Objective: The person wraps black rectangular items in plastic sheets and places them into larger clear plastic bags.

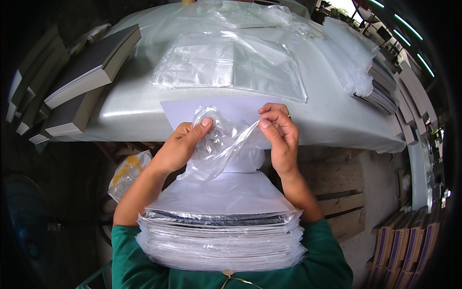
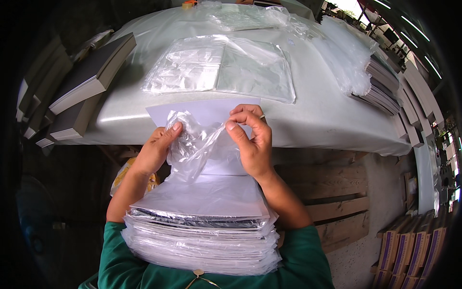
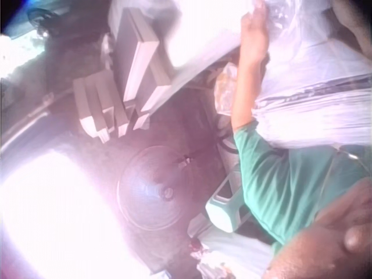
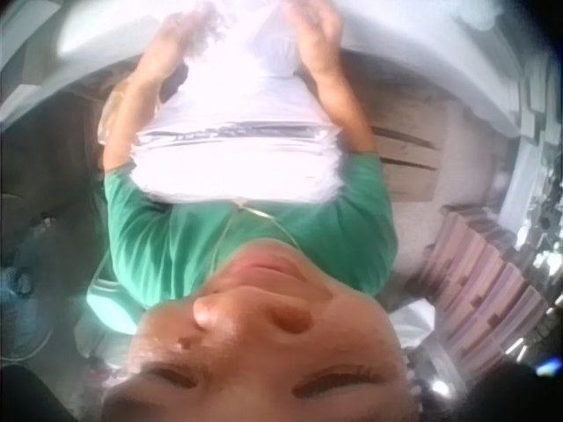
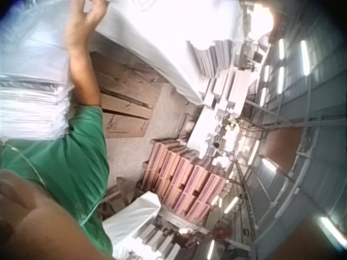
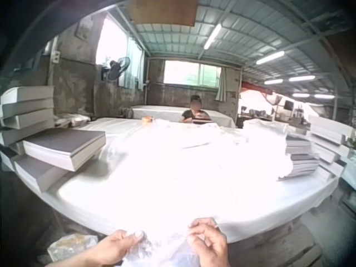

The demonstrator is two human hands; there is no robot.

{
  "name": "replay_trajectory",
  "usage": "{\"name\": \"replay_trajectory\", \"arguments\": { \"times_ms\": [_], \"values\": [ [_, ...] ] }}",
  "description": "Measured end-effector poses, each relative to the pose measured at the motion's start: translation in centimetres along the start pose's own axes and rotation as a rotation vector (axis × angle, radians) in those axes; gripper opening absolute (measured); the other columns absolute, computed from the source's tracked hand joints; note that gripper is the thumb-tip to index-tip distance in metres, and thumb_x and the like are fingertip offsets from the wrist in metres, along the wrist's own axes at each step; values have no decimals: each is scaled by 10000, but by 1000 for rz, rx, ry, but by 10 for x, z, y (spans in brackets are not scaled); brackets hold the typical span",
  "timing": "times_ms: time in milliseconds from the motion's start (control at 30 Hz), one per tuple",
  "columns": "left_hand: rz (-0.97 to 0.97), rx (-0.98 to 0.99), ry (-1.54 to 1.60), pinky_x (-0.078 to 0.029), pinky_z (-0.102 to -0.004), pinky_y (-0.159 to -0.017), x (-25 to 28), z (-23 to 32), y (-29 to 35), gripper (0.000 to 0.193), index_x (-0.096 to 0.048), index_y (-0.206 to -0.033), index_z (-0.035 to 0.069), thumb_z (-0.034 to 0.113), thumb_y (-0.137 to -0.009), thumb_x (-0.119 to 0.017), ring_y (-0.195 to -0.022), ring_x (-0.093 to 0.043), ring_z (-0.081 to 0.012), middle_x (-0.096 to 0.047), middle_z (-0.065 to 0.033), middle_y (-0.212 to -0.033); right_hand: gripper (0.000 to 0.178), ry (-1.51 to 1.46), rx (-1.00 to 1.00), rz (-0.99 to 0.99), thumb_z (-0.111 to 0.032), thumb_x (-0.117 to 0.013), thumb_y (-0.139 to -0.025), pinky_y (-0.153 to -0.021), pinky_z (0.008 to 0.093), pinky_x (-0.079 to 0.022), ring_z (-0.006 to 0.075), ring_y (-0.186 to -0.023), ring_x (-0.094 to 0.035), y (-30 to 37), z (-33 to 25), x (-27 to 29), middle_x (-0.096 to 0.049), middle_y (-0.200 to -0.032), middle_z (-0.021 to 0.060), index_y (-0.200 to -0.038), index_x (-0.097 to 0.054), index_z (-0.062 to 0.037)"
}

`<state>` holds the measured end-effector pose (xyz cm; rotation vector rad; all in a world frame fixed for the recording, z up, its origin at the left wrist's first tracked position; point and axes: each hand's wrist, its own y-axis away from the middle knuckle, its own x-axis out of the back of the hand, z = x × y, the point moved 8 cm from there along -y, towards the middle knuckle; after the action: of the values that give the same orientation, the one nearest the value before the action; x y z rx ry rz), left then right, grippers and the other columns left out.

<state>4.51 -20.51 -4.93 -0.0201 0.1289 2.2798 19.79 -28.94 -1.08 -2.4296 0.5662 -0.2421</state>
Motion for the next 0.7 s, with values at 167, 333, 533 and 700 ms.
{"name": "replay_trajectory", "arguments": {
  "times_ms": [167, 333, 533, 700],
  "values": [
    [12, -57, -102, -362, -201, -521, 5, -4, -4, 459, -610, -721, 4, 401, -886, -450, -553, -437, -49, -534, 14, -621, 88, -255, -62, -94, -94, -524, -810, -686, 233, -360, 104, -780, -475, -3, -2, -9, -535, -863, 66, -797, -546, -10],
    [449, -163, 3, -369, -203, -497, 86, 16, -13, 387, -586, -736, 34, 380, -875, -482, -533, -453, -55, -539, 4, -620, 189, -483, -457, -728, -156, -585, -787, -723, 280, -386, 137, -822, -519, 43, 22, -8, -574, -865, 75, -849, -532, 15],
    [245, -94, -236, -366, -203, -465, 52, 25, -16, 404, -573, -707, 39, 389, -882, -470, -503, -430, -30, -517, 24, -588, 304, 514, -120, -502, -158, -661, -738, -777, 327, -437, 197, -875, -561, 29, 17, 24, -586, -941, 104, -971, -563, 11],
    [-237, -232, -392, -414, -232, -582, -45, 38, -3, 301, -542, -745, -35, 247, -845, -571, -646, -448, -76, -515, -42, -624, 293, 16, -101, -225, -163, -672, -742, -721, 251, -443, 140, -853, -554, 14, 6, -23, -596, -946, 79, -967, -589, 5]
  ]
}}
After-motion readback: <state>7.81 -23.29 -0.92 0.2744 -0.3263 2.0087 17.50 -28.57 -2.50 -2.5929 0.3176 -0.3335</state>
